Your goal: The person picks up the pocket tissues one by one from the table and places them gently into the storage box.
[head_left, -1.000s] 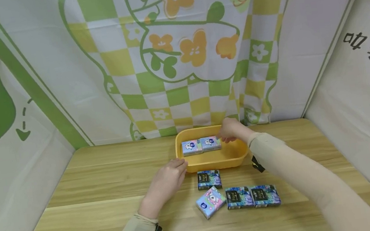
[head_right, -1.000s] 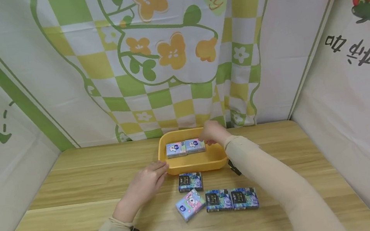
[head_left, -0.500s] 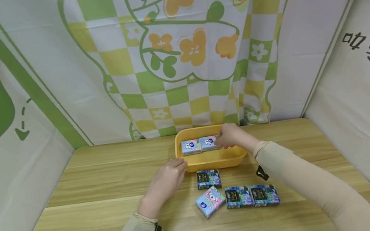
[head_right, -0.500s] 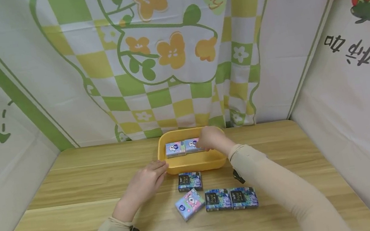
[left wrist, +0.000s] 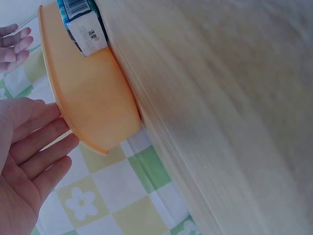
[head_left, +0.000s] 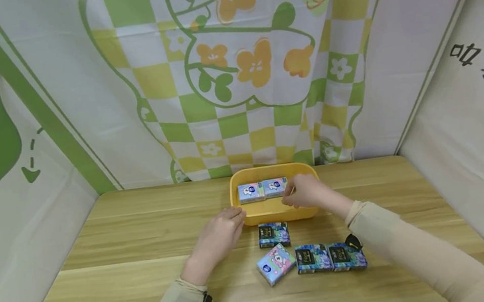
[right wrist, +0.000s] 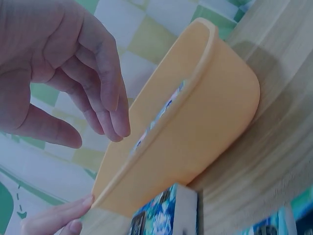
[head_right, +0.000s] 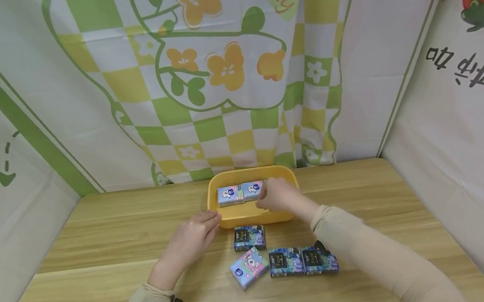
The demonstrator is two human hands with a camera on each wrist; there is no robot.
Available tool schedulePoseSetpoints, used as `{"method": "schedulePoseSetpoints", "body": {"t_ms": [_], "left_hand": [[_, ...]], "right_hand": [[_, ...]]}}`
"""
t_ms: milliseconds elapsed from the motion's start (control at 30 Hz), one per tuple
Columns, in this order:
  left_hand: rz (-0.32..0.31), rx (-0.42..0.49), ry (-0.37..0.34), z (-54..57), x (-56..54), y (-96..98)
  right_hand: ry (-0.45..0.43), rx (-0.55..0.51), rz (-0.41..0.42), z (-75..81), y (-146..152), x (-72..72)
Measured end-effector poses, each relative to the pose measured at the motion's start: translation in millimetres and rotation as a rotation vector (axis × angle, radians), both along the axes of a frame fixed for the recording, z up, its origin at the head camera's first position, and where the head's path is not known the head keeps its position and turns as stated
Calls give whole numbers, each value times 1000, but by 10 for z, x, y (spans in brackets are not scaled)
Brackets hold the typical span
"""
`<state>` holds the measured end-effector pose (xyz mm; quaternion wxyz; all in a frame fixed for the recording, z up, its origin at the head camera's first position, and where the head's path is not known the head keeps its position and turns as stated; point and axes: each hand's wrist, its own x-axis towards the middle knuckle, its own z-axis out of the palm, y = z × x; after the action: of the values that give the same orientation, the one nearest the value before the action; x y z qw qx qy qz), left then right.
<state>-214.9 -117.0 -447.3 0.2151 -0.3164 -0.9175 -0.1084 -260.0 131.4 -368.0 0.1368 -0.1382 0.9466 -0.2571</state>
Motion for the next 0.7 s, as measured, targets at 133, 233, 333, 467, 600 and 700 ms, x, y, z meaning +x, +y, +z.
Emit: {"method": "schedulePoseSetpoints", "body": {"t_ms": [133,233,333,467,600,700], "left_hand": [[0,-1,-1,15,2,1],[7,-11,-4,23,5,1],[9,-17,-4,22,4,0],[3,-12,-1,17,0,3],[5,-10,-2,14,2,6],[7,-13,-1,12,3,7]], "right_hand": [[23,-5,20,-23,-8,90],[54,-13,47,-56,-15,153],[56,-42,74,-96,-21,214],[40,-72,116,-144,-23,280],[55,-77,148,-178,-27,334],[45,-93,147,-205,-33,381]]}}
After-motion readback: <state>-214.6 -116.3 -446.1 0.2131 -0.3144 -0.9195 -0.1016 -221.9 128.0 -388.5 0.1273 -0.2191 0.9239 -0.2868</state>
